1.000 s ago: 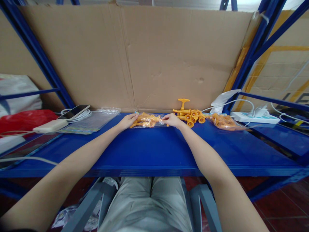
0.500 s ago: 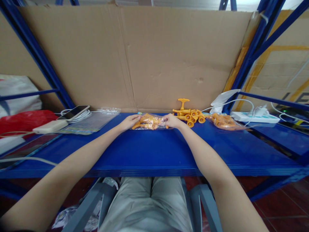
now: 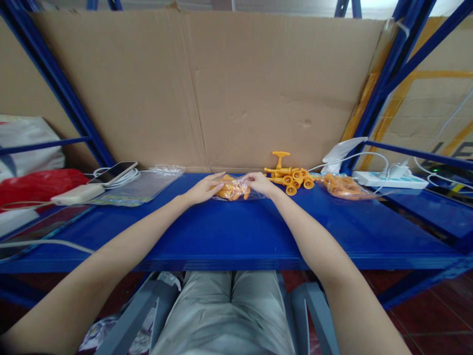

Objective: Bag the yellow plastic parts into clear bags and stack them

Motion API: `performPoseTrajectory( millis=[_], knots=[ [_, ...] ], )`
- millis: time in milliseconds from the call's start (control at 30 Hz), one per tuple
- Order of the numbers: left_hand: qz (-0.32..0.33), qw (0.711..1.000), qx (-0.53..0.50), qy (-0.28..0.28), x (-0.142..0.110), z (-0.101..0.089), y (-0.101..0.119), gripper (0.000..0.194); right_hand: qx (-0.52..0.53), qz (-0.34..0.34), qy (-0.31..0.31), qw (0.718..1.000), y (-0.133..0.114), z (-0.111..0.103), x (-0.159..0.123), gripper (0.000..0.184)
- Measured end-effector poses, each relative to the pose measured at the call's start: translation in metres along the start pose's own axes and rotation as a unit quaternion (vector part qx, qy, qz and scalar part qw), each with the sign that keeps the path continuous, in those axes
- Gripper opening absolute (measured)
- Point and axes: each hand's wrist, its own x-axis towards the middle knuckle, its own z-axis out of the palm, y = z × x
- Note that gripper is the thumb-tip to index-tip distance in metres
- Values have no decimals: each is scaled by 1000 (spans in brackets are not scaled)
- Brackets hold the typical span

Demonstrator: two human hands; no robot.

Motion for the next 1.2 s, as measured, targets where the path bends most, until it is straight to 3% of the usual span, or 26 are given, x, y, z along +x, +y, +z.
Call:
performPoseTrajectory(
  millis=[67,133,233,333,567,733,933,1033,1200],
  knots=[
    [8,1000,-2,6,2,3,-6,47,-34,29,59,997,1,-2,1,14],
    [18,1000,-5,16,4,7,-12,46,-46,86,72,993,0,-4,0,9],
    [29,998,-14,50,5,12,-20,41,-2,184,-19,983,-5,-8,-6,21],
    [32,993,-27,109,6,15,-25,35,60,235,-95,966,-13,-10,-12,31],
    [27,979,-72,186,8,13,-21,16,184,254,-98,944,-16,-5,-10,38],
    [-57,965,-115,230,10,9,-11,9,223,256,-97,935,-13,2,-9,37],
    [-322,893,-205,239,13,14,-17,20,258,241,-103,930,-7,9,-10,31],
    [-353,879,-231,220,12,15,-18,22,259,228,-103,933,-8,10,-11,31],
    [-329,895,-212,216,10,12,-16,17,262,201,-81,940,-14,12,-14,28]
  ],
)
